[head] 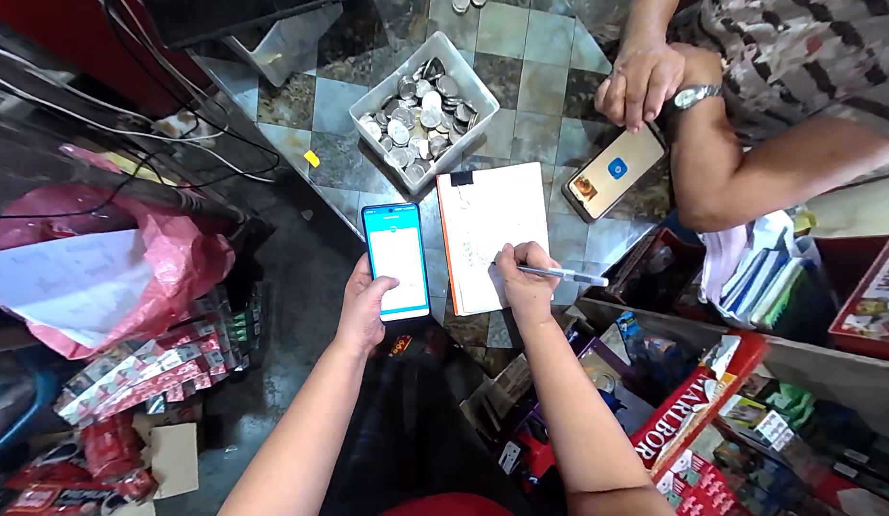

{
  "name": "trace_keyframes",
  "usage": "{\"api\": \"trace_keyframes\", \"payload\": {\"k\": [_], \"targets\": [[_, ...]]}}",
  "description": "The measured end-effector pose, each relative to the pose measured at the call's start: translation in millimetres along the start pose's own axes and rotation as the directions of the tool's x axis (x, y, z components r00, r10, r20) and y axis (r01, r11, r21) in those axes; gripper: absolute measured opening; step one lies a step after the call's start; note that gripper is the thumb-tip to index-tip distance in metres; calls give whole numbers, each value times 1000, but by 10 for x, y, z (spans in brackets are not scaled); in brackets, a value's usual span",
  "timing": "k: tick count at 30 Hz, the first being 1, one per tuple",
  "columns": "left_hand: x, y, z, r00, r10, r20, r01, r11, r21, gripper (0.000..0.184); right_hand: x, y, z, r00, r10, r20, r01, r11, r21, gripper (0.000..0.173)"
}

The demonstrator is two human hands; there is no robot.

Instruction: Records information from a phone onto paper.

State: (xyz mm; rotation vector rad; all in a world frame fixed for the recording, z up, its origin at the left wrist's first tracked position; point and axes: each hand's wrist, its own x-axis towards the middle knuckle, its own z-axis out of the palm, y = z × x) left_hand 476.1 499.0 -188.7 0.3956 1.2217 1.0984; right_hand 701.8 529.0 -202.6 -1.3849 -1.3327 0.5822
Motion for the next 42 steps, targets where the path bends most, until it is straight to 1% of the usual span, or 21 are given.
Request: {"api": "trace_keyframes", "payload": {"k": [4,5,7,10,14,16,18,20,21,22,24,26,28,30,32,35,39,42], "targets": [[3,3,-8,1000,11,8,-11,1000,-4,47,124,-112,-117,986,163,-13,-159,974,158,29],[5,9,-9,1000,11,13,-11,1000,-3,46,170,-124,-176,983,185,-12,-180,969,167,28],[1,9,-13,1000,8,16,-8,1000,-1,44,232,-106,-265,985,173,7,-172,977,124,27],[1,6,-9,1000,-1,9,1,1000,-2,45,204,-3,-267,990,135,51,-138,988,65,27],[5,3,-9,1000,7,6,-7,1000,-5,47,159,44,-207,991,132,15,-133,988,76,31],[11,4,-13,1000,2,11,-2,1000,4,48,122,60,-171,997,83,-7,-83,996,16,31],[10,7,-8,1000,-4,15,4,1000,-1,47,71,62,-136,999,-40,-28,35,987,-155,32],[5,8,-8,1000,1,17,0,1000,-11,44,34,61,-116,978,-211,-2,199,924,-325,37],[2,9,-17,1000,2,21,-2,1000,-15,43,24,51,-114,960,-278,28,268,888,-374,38],[0,11,-26,1000,3,27,-2,1000,-9,44,22,35,-124,950,-307,59,305,866,-397,39],[-5,11,-40,999,2,39,-2,1000,2,46,33,32,-167,945,-312,98,325,862,-388,38],[0,10,-43,999,-4,44,3,1000,12,44,45,63,-199,959,-267,89,282,901,-329,37],[-1,8,-43,999,-1,47,0,1000,17,43,41,67,-210,984,-167,58,177,950,-259,35],[-4,4,-41,999,1,45,-1,1000,7,42,46,33,-215,998,-52,33,58,973,-225,32],[-8,3,-33,999,0,40,0,1000,-5,42,58,10,-213,1000,-3,13,6,979,-203,31],[-8,13,-25,999,-7,36,7,1000,-1,41,60,15,-211,1000,-10,1,10,984,-176,30],[-3,12,-10,1000,-11,9,11,1000,9,39,63,25,-208,1000,-2,-10,0,982,-189,29],[5,2,-7,1000,-10,8,10,1000,2,39,68,52,-223,1000,-28,6,29,989,-145,28]]}}
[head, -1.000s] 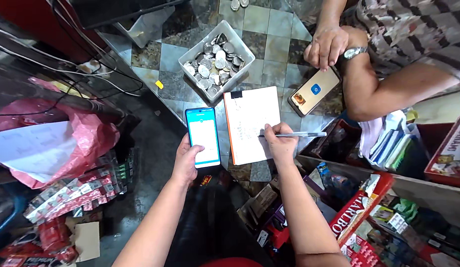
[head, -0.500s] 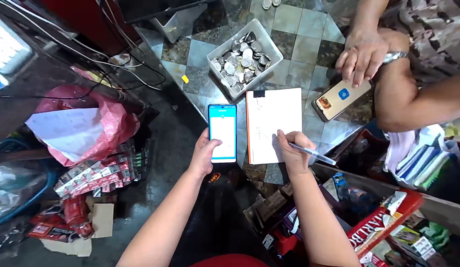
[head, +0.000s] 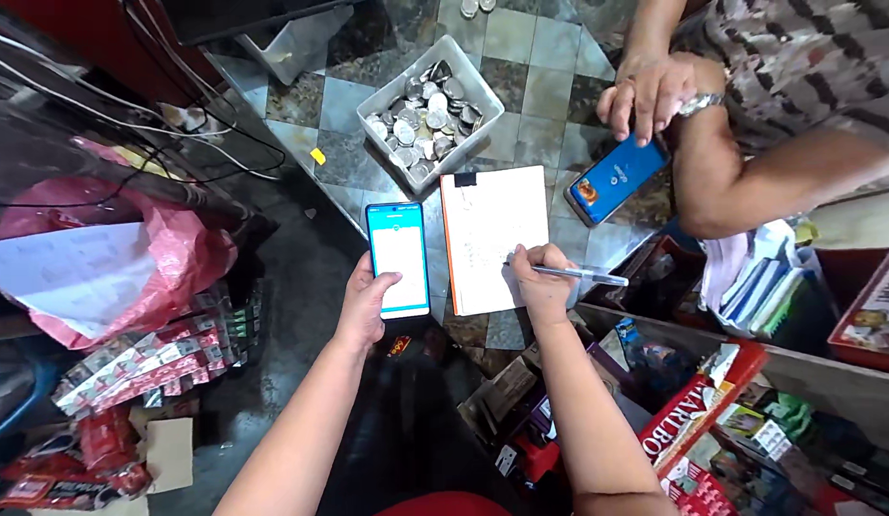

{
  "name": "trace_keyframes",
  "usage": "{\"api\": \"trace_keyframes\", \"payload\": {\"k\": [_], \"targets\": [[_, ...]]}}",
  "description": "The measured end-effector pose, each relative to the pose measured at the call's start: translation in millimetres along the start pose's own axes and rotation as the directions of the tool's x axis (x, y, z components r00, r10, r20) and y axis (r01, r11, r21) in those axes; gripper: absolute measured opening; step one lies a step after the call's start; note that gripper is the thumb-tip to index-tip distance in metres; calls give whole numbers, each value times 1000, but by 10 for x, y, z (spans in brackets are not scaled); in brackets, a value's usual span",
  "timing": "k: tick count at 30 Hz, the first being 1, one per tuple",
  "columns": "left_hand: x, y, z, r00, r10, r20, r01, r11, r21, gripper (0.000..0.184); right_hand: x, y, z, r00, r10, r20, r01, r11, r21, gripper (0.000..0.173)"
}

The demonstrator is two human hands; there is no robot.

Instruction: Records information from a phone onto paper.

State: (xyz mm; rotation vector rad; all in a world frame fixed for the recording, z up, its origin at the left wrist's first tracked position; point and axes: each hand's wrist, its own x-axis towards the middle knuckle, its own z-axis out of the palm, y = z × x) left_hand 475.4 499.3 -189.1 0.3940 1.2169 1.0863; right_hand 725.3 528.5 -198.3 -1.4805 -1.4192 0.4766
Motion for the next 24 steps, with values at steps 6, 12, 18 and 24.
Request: {"api": "trace_keyframes", "payload": {"k": [6,12,18,24], "targets": [[-6,8,9,1000,5,-12,-5,1000,-5,41,2,2,-6,999,32,-12,-32,999,-35,26],[-2,4,4,1000,3,-9,-4,1000,-12,41,7,-10,-3,999,37,-37,-38,999,-29,27],[2,-2,0,1000,14,-1,-14,1000,-16,41,14,12,-2,999,38,-23,-38,999,-6,30],[3,-2,1,1000,8,-12,-8,1000,-13,40,17,11,11,998,56,-32,-56,998,7,31]]}}
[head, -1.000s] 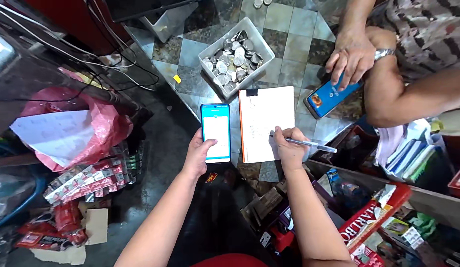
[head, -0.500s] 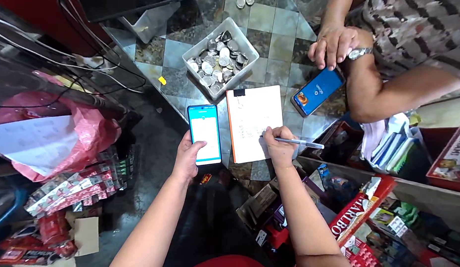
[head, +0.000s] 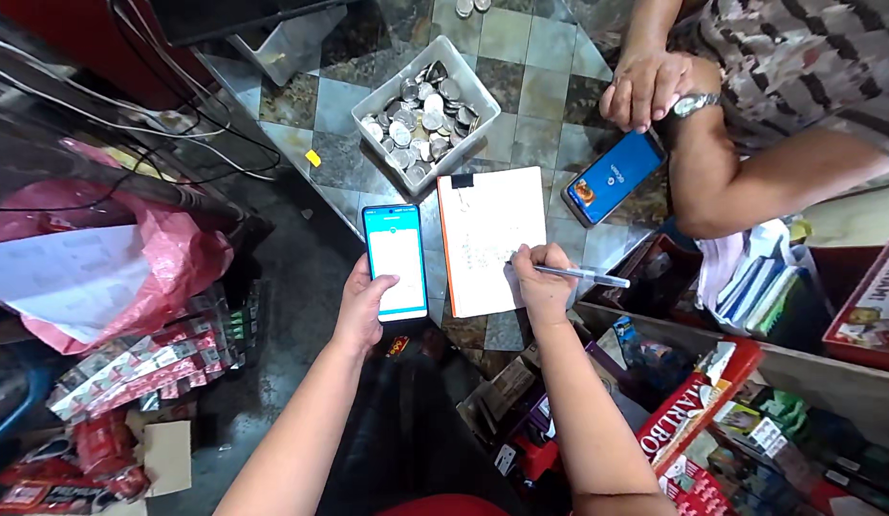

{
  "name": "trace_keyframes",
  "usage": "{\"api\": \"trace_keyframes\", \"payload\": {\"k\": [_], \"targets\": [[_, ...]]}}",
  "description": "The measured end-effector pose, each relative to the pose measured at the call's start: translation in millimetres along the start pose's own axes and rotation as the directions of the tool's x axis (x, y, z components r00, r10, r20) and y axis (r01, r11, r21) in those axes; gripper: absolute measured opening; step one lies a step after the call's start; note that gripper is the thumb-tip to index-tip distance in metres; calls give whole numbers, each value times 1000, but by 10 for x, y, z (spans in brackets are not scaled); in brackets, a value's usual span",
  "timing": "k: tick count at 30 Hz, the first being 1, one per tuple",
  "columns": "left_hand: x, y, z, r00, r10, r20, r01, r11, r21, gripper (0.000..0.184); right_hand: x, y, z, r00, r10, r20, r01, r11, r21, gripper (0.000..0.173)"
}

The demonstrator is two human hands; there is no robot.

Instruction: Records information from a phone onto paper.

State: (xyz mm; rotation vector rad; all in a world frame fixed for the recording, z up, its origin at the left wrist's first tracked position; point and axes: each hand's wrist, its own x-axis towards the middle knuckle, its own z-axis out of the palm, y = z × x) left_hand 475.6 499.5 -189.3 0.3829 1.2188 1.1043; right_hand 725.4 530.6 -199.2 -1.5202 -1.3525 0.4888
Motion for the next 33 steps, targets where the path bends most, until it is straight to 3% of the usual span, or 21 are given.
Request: {"api": "trace_keyframes", "payload": {"k": [4,11,21,33], "targets": [[7,0,0,1000,18,10,-18,1000,-1,39,-10,3,14,996,-85,-3,85,993,-76,36],[3,7,3,1000,-4,4,5,1000,-6,40,25,-48,-51,998,-36,43,41,991,-130,33],[-1,16,0,1000,-10,10,10,1000,23,40,26,-22,-50,1000,10,24,-11,1000,24,29],[8,10,6,1000,-6,-8,6,1000,22,39,20,-4,-43,1000,8,17,-8,1000,7,29]]}}
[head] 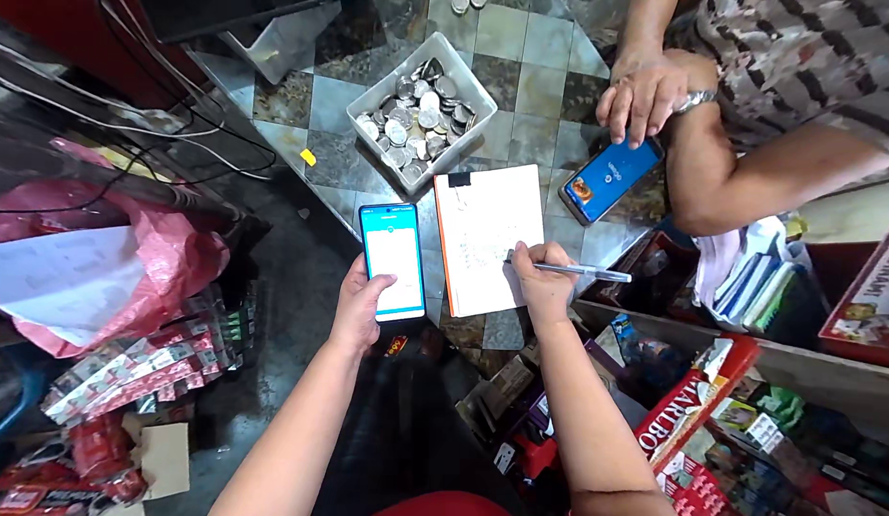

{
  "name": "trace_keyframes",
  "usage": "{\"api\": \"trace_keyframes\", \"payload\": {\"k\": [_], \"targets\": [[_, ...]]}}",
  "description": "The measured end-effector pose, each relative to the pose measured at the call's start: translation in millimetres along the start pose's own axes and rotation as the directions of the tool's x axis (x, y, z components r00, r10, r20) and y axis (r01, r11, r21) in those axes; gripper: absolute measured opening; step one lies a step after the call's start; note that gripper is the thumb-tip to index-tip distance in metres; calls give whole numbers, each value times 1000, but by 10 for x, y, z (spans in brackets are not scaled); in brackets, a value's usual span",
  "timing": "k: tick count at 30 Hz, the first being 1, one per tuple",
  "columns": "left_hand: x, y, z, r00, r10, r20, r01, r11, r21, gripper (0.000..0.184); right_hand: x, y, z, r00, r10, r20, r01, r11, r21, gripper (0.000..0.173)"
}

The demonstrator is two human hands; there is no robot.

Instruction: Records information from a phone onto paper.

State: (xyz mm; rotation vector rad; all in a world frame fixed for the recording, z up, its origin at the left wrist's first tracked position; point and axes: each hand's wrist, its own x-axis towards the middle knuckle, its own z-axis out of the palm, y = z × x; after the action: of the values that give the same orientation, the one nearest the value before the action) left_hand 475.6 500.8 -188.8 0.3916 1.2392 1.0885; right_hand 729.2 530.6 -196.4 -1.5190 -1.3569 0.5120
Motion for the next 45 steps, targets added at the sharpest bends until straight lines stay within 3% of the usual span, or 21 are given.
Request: {"api": "trace_keyframes", "payload": {"k": [17,20,23,24,27,31,39,45], "targets": [[-4,-2,-4,1000,2,7,-2,1000,-15,41,31,8,-16,1000,27,-4,-27,999,47,32],[-3,-10,-2,1000,6,9,-6,1000,-14,41,53,-8,-60,993,117,-1,-114,974,198,26],[-8,-3,3,1000,0,1,0,1000,-15,41,128,-7,-169,971,239,19,-221,860,459,27],[-8,1,5,1000,-2,-3,2,1000,-10,41,133,8,-203,969,248,5,-221,852,474,28],[-10,6,11,1000,-4,-4,4,1000,6,42,70,72,-256,990,134,-41,-116,947,299,27],[-14,3,15,1000,11,-3,-11,1000,4,40,20,51,-166,998,31,-51,-21,981,191,26],[-30,10,28,1000,14,1,-14,1000,-6,41,14,43,-109,999,29,-41,-27,999,33,26],[-28,9,28,1000,12,-3,-12,1000,-21,42,41,67,-120,997,69,-38,-67,996,62,27]]}}
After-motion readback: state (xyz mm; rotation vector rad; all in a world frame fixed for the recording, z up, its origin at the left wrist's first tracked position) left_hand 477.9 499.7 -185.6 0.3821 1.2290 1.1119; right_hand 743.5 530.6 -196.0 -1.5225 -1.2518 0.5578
